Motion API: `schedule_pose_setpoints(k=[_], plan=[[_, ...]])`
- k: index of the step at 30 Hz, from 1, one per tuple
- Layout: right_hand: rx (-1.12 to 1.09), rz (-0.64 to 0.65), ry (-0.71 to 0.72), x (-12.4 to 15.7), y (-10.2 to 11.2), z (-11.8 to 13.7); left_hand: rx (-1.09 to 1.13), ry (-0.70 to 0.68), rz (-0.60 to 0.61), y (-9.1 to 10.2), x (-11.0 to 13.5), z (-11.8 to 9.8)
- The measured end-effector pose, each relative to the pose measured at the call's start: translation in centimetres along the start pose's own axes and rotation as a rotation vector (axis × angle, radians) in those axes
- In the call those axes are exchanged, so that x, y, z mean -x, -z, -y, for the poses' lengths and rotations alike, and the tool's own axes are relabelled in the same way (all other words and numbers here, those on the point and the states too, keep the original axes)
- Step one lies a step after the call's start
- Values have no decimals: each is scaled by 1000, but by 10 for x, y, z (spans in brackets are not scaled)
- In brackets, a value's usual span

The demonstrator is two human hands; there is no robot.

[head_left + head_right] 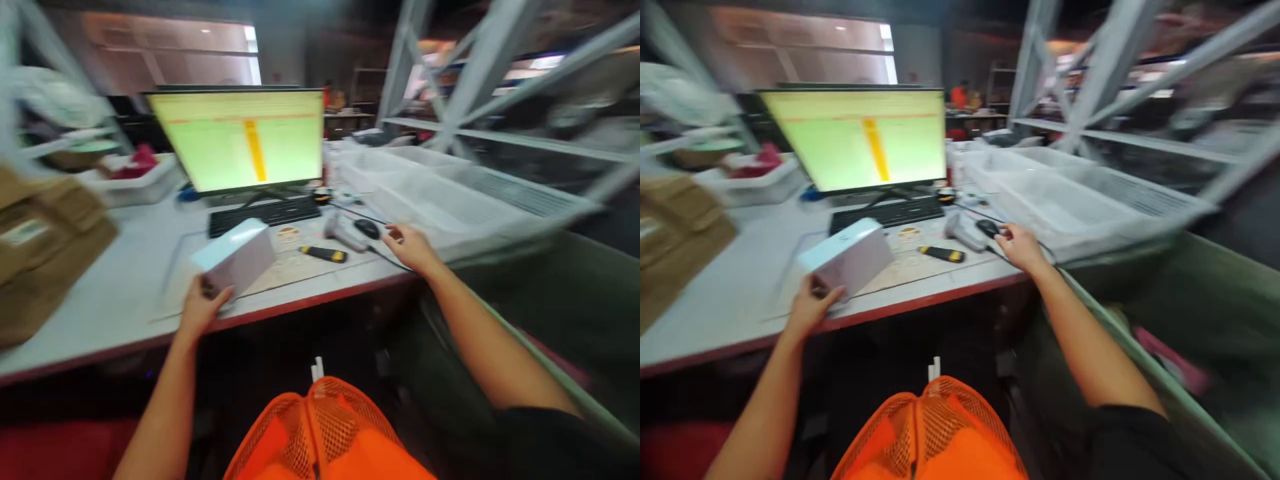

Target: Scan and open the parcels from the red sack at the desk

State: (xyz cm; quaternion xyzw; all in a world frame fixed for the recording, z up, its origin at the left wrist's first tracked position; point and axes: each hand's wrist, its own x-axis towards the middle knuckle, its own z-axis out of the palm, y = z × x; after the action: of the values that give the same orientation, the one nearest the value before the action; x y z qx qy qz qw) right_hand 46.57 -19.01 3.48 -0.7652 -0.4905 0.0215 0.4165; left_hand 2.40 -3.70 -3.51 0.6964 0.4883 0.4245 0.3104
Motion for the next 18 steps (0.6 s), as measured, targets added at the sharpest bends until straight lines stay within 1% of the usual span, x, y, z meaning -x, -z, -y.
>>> schedule_pose_setpoints(k=[1, 2, 3, 5, 6, 8, 11, 13, 15, 16, 18], plan=[[97, 45, 45, -13, -26, 5, -35, 43, -44, 21, 8, 13], [195, 90, 73, -26, -50, 10, -54, 69, -68, 35, 13, 22], [291, 136, 82, -36, -71, 14, -55, 70, -72, 43, 16, 28], [444, 249, 43, -51, -101, 25, -26, 69, -70, 47, 16, 35], [511, 302, 12, -55, -112, 32, -7, 68, -67, 45, 14, 36], [619, 370, -55, -59, -124, 45, 21, 78, -66, 40, 10, 36], [717, 385, -116, -63, -130, 62, 90, 77, -78, 36, 8, 36], [755, 386, -109, -63, -125, 72, 190, 77, -99, 35, 7, 36], [742, 398, -23, -58, -112, 82, 317, 80, -136, 31, 7, 34], [702, 417, 47, -53, -103, 86, 378, 82, -155, 28, 7, 32], [538, 483, 220, -36, -82, 95, 476, 79, -185, 19, 6, 26]])
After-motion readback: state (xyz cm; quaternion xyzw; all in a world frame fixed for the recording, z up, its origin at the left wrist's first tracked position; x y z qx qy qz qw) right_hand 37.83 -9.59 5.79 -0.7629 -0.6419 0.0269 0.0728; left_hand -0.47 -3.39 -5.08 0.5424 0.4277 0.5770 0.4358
